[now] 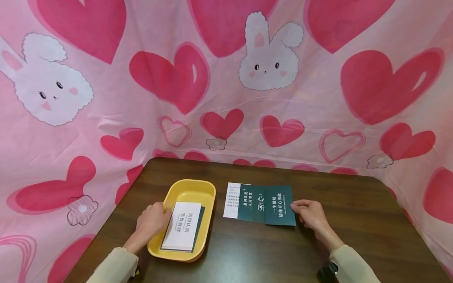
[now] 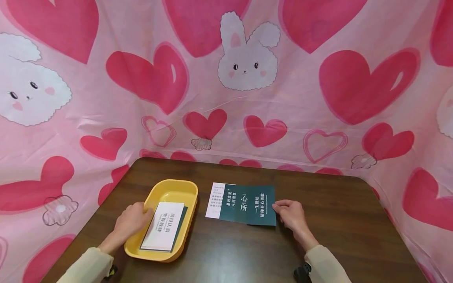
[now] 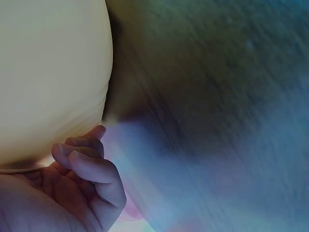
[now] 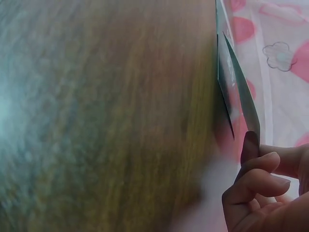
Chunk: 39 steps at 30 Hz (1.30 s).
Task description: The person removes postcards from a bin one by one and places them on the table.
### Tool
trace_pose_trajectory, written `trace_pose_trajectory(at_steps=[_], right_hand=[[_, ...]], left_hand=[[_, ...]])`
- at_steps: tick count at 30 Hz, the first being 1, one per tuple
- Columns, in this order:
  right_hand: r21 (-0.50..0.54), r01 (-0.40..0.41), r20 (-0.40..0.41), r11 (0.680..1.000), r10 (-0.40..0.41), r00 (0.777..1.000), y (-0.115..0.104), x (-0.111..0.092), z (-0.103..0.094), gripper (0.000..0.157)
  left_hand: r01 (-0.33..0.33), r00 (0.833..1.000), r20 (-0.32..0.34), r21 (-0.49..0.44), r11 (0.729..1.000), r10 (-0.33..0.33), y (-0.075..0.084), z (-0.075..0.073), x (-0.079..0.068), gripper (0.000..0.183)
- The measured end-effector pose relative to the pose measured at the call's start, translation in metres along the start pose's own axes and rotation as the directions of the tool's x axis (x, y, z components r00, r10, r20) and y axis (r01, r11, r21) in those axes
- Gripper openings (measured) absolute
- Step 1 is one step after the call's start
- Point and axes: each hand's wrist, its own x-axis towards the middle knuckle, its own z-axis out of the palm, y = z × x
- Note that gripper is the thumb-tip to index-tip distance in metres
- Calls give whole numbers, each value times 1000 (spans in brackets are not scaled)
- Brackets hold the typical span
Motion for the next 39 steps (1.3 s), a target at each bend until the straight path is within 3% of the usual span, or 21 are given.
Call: trace_pose_trajectory(at_steps=[14,39], right_hand=[[-116,3,-13,993,-5,1000,7,6,2,29],[-234,28,-22,972,-34,999,5,10,2,27]], left_hand=[[3,1000,1,0,1000,-3,0,0,-1,25],[-4,1000,-4,-9,1000,4,0,-2,-2,24]])
